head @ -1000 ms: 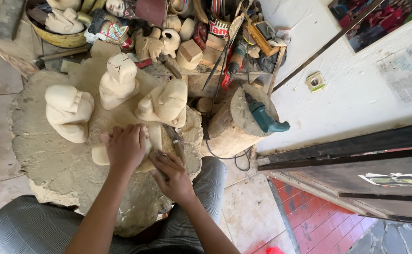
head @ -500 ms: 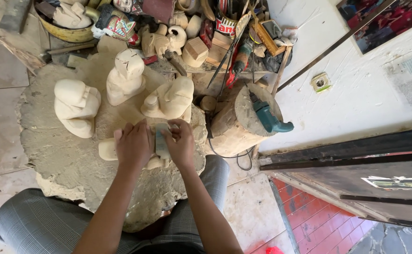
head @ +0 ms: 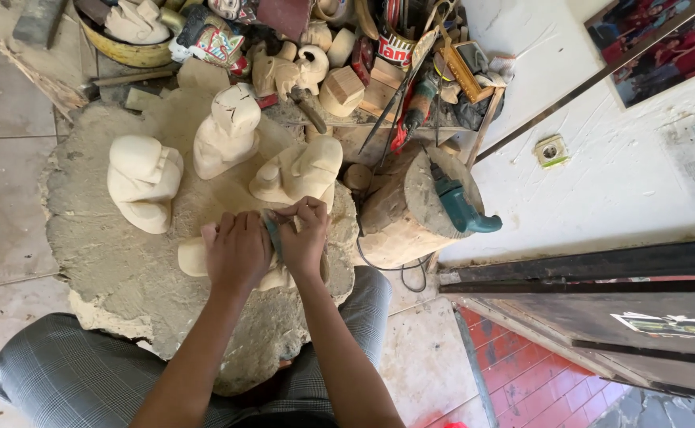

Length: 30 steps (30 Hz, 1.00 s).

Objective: Sanding small wooden figures by hand using sandpaper to smooth the surface.

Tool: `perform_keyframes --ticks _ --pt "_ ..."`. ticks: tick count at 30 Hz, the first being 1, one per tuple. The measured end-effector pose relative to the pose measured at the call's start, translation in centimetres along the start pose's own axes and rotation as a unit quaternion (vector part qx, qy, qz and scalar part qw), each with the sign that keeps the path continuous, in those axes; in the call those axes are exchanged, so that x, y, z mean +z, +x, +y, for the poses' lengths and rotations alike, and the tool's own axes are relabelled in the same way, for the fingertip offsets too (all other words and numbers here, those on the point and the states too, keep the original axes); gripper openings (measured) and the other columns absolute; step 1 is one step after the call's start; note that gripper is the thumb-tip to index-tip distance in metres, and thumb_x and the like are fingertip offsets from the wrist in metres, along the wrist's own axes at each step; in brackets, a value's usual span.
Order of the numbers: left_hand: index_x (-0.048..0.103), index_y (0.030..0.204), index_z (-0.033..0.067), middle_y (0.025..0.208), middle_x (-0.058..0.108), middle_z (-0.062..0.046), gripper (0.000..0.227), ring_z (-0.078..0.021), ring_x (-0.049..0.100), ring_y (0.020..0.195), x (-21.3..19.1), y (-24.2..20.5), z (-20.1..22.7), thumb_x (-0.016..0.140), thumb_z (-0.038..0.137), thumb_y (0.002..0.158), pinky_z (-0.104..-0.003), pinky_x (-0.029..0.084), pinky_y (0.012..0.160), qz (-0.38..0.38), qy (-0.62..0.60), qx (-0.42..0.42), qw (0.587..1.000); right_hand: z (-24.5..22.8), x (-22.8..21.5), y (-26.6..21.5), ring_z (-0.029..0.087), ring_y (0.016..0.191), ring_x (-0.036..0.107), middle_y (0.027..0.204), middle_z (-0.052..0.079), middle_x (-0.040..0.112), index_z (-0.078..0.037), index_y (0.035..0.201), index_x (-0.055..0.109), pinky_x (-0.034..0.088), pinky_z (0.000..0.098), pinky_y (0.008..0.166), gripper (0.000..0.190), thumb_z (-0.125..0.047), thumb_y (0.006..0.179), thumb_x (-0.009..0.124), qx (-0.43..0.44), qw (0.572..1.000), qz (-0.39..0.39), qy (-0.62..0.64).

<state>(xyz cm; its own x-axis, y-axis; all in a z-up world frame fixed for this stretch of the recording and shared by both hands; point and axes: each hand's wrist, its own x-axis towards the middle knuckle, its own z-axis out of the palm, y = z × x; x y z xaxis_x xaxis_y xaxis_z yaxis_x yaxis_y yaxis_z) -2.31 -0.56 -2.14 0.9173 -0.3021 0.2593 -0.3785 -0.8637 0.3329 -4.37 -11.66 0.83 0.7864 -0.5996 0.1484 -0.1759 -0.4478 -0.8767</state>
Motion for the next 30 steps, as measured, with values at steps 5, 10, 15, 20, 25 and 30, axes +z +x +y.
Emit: perform_keyframes --ticks 5,10,15,20,25,30 --pt "0.06 0.094 0.0166 0.081 0.061 -0.002 0.022 -0.0227 0.057 0.096 1.5 0.6 -0.5 0.043 0.026 0.105 -0.039 0.031 0.083 -0.019 -0.003 -0.015 1.0 2.4 0.9 0.2 0.028 0.117 0.05 0.115 -0.004 0.051 -0.024 0.083 0.074 0.044 0.0483 0.095 0.008 -0.021 0.081 0.08 0.056 0.996 -0.009 -0.07" --pt "0.062 0.098 0.0179 0.078 0.061 -0.001 0.024 -0.0217 0.056 0.093 -0.2 1.7 0.2 0.042 0.025 0.108 -0.039 0.029 0.085 -0.032 0.017 -0.023 0.999 3.1 0.8 -0.6 0.038 0.119 0.053 0.116 0.003 0.056 -0.019 0.083 0.07 0.043 0.0553 0.099 0.01 -0.023 0.08 0.079 0.094 0.995 -0.002 -0.026" --pt "0.06 0.093 0.0155 0.078 0.06 -0.005 0.023 -0.0249 0.057 0.094 -0.5 1.4 -0.1 0.041 0.02 0.106 -0.04 0.031 0.086 -0.052 0.004 -0.011 0.999 2.5 2.2 0.0 0.025 0.12 0.05 0.115 -0.007 0.05 -0.025 0.08 0.066 0.039 0.0516 0.099 0.012 -0.025 0.083 0.078 0.112 0.989 0.026 -0.089" --pt "0.06 0.095 0.0152 0.08 0.062 -0.005 0.021 -0.0249 0.057 0.098 -1.9 1.1 0.5 0.041 0.019 0.104 -0.04 0.03 0.088 -0.072 -0.006 -0.018 0.997 2.6 3.2 0.7 0.024 0.119 0.048 0.114 -0.007 0.048 -0.026 0.081 0.066 0.038 0.0496 0.098 0.012 -0.027 0.085 0.078 0.12 0.987 0.037 -0.099" --pt "0.062 0.097 0.016 0.081 0.063 -0.004 0.02 -0.0237 0.057 0.098 -2.3 1.2 0.3 0.044 0.02 0.105 -0.04 0.031 0.088 -0.074 -0.017 -0.029 0.997 1.5 3.0 1.4 0.025 0.119 0.046 0.115 -0.008 0.046 -0.027 0.081 0.066 0.038 0.0502 0.096 0.013 -0.027 0.083 0.079 0.126 0.986 0.016 -0.104" --pt "0.062 0.094 0.0167 0.082 0.065 -0.004 0.022 -0.0247 0.057 0.098 -1.9 2.1 0.5 0.042 0.019 0.103 -0.04 0.03 0.087 -0.096 -0.012 -0.046 0.994 2.3 1.7 0.2 0.028 0.123 0.046 0.118 -0.004 0.047 -0.023 0.086 0.067 0.04 0.0506 0.097 0.014 -0.028 0.084 0.08 0.158 0.984 -0.009 -0.083"
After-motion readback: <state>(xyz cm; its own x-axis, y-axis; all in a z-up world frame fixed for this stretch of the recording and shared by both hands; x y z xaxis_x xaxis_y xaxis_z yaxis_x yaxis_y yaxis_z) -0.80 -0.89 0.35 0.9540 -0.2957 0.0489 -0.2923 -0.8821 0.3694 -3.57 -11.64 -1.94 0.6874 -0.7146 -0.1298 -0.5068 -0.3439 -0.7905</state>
